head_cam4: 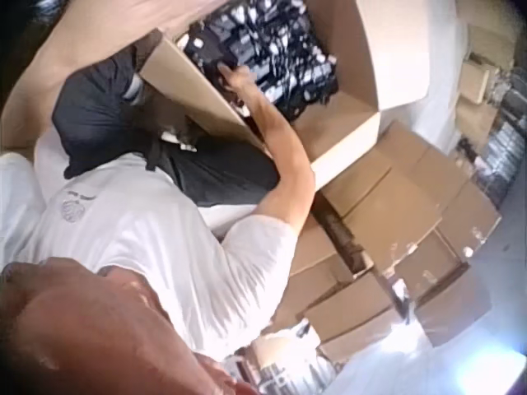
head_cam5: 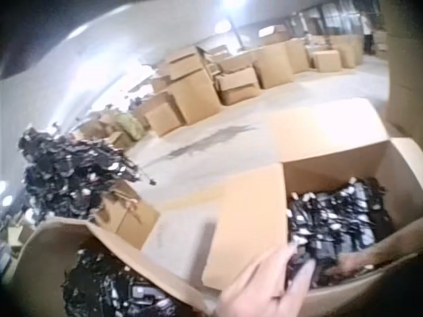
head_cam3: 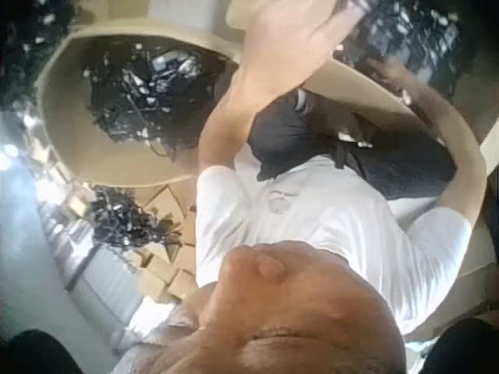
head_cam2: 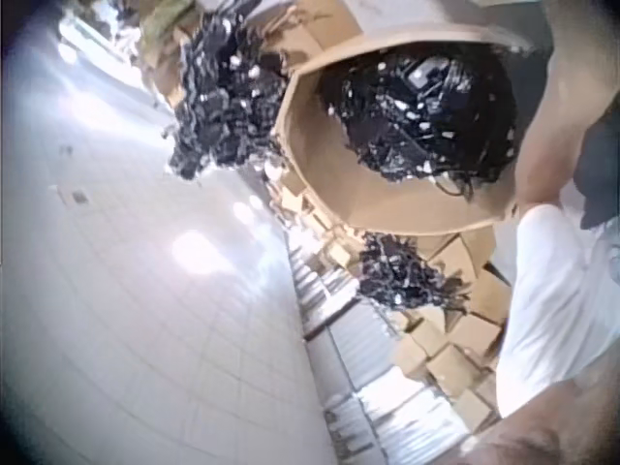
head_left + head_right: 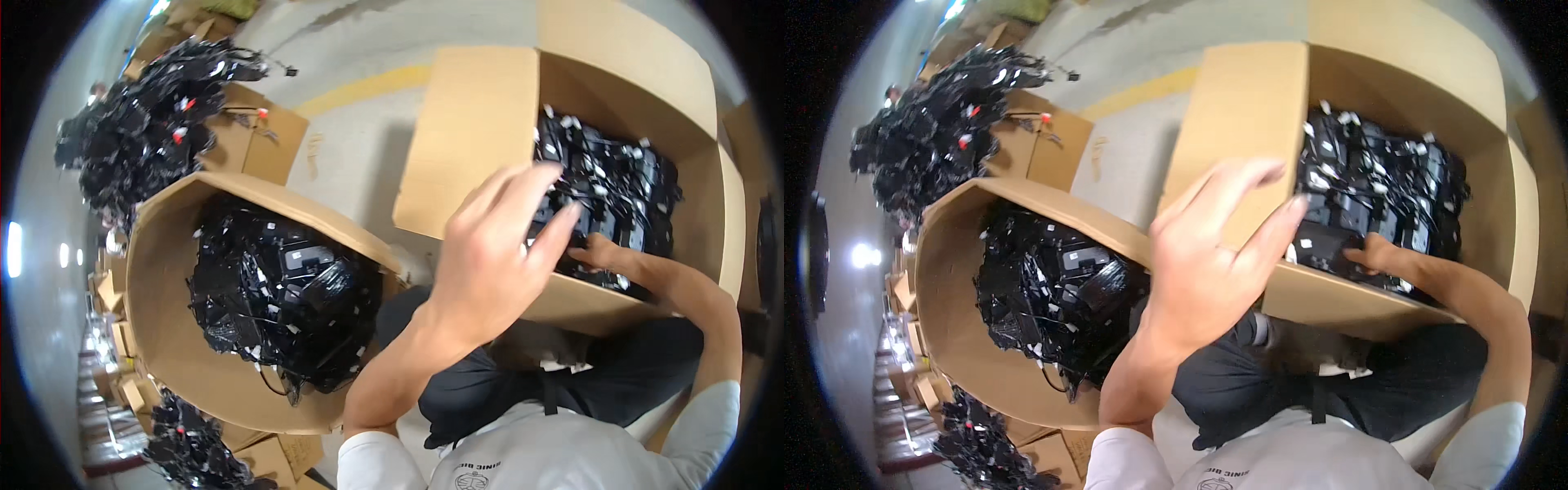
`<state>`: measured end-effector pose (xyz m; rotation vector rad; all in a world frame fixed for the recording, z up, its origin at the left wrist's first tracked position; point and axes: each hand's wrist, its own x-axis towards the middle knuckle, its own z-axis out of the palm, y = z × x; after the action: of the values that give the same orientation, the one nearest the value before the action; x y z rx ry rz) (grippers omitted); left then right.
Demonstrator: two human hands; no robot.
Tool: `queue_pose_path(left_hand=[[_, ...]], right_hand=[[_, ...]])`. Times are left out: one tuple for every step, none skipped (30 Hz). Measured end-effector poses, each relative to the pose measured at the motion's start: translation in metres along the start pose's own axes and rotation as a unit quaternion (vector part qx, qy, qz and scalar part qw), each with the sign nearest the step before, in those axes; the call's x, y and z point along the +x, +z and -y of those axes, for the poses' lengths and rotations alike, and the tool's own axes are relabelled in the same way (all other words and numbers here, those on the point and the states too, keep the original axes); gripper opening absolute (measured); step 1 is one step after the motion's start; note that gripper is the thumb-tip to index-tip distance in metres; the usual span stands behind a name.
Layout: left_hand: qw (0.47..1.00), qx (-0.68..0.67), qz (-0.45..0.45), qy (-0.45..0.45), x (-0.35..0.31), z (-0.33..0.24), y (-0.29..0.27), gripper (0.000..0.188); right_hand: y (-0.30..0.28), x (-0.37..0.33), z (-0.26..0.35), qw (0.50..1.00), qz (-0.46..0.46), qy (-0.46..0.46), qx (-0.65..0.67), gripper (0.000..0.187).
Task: The person sits on the floor between two large cardboard boxes and repeatedly picks up black electronic devices from the left box. They briefly turn each device over in their hands and then place it into the right box. The process is repeated continuously for many identical items.
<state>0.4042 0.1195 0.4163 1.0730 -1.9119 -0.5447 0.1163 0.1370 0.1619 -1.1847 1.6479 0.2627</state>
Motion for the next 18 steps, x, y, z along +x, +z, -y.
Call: queue_pose_path(left_hand=[[0.998,0.055,-0.020,-0.033,-0.022,0.008,-0.029,0.020],[0.993,0.094,-0.033,-0.060,-0.040,0.015,-0.056,0.018],[0.987,0.118,-0.097,-0.050,-0.059,0.045,-0.078,0.013],[0.975,0.133,-0.124,-0.128,-0.078,0.079,-0.105,0.013],[0.941,0.201,-0.172,-0.210,-0.100,0.118,-0.137,0.015],[0.913,0.230,-0.219,-0.257,-0.125,0.174,-0.173,0.021],[0.891,0.198,-0.263,-0.314,-0.144,0.226,-0.199,0.036],[0.886,0.151,-0.268,-0.348,-0.168,0.276,-0.226,0.046],[0.898,0.100,-0.252,-0.345,-0.157,0.292,-0.215,0.051],[0.907,0.053,-0.239,-0.341,-0.144,0.303,-0.207,0.056],[0.899,0.161,-0.267,-0.307,-0.157,0.339,-0.217,0.070],[0.899,0.106,-0.244,-0.348,-0.132,0.343,-0.196,0.078],[0.894,0.120,-0.217,-0.374,-0.117,0.350,-0.183,0.075],[0.868,0.076,-0.266,-0.412,-0.108,0.353,-0.165,0.069],[0.851,0.107,-0.241,-0.454,-0.112,0.364,-0.167,0.067],[0.828,0.143,-0.215,-0.497,-0.122,0.376,-0.174,0.066],[0.790,0.154,-0.157,-0.572,-0.116,0.366,-0.170,0.063],[0.782,0.218,-0.190,-0.552,-0.150,0.384,-0.198,0.055]], right_hand=[[-0.008,0.001,0.007,0.997,-0.025,0.004,-0.073,0.051],[-0.019,0.010,-0.020,0.978,-0.119,-0.100,-0.139,0.044],[-0.029,0.016,-0.046,0.936,-0.211,-0.196,-0.201,0.037],[-0.048,0.003,-0.040,0.978,-0.153,-0.136,-0.028,0.034],[-0.068,-0.012,-0.026,0.983,-0.080,-0.082,0.144,0.031],[-0.079,-0.027,-0.016,0.975,-0.118,-0.102,0.160,0.026],[-0.086,-0.041,-0.010,0.965,-0.158,-0.117,0.174,0.022],[-0.087,-0.053,0.009,0.960,-0.188,-0.121,0.171,0.022],[-0.086,-0.060,0.013,0.952,-0.197,-0.127,0.195,0.022],[-0.083,-0.071,0.031,0.949,-0.203,-0.157,0.182,0.024],[-0.072,-0.075,0.071,0.948,-0.188,-0.202,0.160,0.025],[-0.062,-0.084,0.092,0.938,-0.188,-0.255,0.143,0.027],[-0.050,-0.092,0.119,0.924,-0.181,-0.313,0.124,0.028],[-0.037,-0.101,0.150,0.916,-0.182,-0.351,0.074,0.029],[-0.021,-0.113,0.182,0.903,-0.181,-0.388,0.022,0.030],[-0.004,-0.135,0.220,0.902,-0.160,-0.401,-0.013,0.029],[0.008,-0.157,0.244,0.903,-0.151,-0.401,-0.044,0.029],[0.026,-0.164,0.272,0.862,-0.124,-0.487,-0.062,0.031]])
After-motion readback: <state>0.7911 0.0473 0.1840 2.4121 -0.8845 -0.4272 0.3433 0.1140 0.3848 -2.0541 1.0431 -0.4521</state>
